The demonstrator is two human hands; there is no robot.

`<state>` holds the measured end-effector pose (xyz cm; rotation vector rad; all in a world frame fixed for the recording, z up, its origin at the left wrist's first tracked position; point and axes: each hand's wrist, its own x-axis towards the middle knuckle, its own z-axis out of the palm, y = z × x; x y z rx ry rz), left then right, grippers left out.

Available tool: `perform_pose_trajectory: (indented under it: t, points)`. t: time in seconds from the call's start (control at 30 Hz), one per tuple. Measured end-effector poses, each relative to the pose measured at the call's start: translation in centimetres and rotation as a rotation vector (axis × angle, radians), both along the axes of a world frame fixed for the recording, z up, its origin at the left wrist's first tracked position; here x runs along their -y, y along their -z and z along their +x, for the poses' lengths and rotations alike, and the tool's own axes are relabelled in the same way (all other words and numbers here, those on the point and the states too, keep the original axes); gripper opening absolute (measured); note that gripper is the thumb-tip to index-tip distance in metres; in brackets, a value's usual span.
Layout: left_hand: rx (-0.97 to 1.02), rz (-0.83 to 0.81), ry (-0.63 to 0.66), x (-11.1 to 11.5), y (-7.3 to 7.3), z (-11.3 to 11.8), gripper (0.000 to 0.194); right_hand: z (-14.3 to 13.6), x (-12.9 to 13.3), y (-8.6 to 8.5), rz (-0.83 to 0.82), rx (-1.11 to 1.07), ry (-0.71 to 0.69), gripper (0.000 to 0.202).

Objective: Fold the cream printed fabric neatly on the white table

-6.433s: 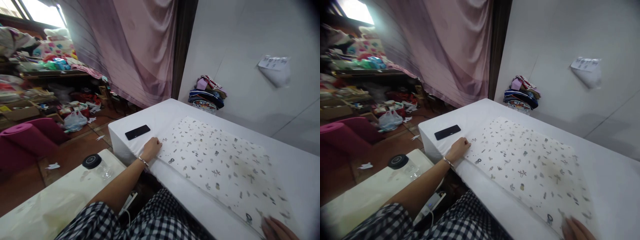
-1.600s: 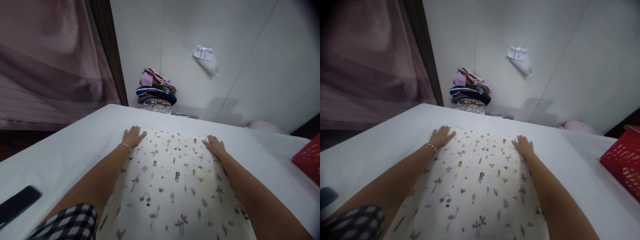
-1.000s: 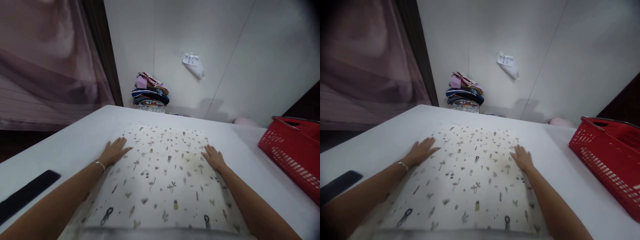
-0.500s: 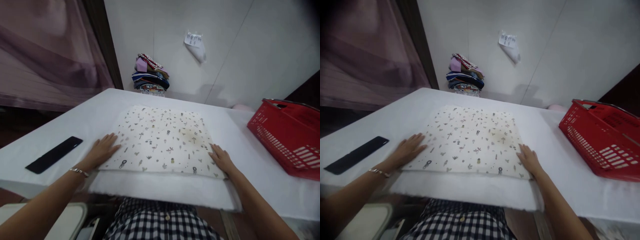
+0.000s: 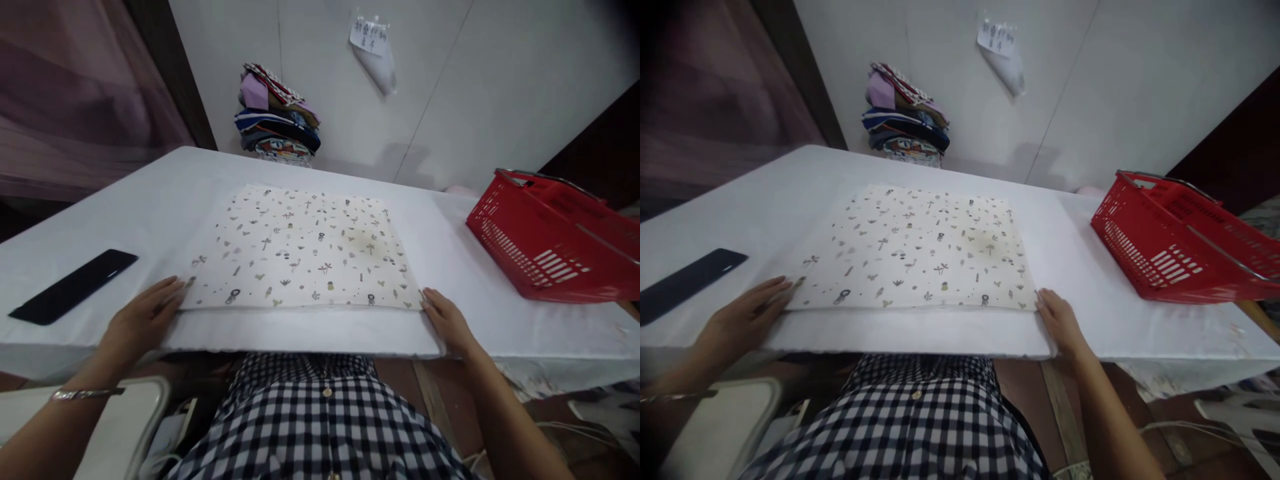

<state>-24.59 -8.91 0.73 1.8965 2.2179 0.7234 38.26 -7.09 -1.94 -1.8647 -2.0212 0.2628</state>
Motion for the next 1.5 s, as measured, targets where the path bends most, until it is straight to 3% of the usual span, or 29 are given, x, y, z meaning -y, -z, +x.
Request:
perform_pose_trajectory:
  t: [0.17,0.37,0.6,0.77,1.0,1.17,1.37,1.5]
  points:
    - [-0.056,0.064,0.011,1.1,-0.2,0.1,0.035,-0.2,1.2,0.2,0.135,-0.068,-0.006,0.043]
    - [-0.165,0.189,0.398,-0.1,0.7,0.2,0.033,-3.1,0.5,-0.7,0.121,-0.039,-0.163,0.043]
    - [-0.248,0.140,0.408,-0.3,1.5,-1.4,0.038,-2.4,-0.1,-0.2,0.014,0.043,-0.189,0.041]
    - [-0.226,0.101,0.231,0.2,1.1,-2.1,0.039,-2.0,-0.2,0.6,0.067,0.092,-0.208,0.041]
    - [-0.174,-0.063,-0.090,0.4,-1.7,0.1,0.053,-4.3,-2.0,0.6,0.200,0.094,-0.310,0.041]
    - [0.102,-0.116,-0.299,0.3,-2.3,0.8,0.050,-6.8,-3.1,0.8,0.192,0.110,-0.453,0.040]
    - [0.495,-0.140,-0.371,-0.1,-2.7,0.7,0.048,-7.7,-2.8,0.8,0.109,0.163,-0.439,0.040]
    - [0.474,-0.167,-0.379,-0.7,-3.1,1.1,0.062,-7.5,-2.4,0.9,0.124,0.147,-0.433,0.040]
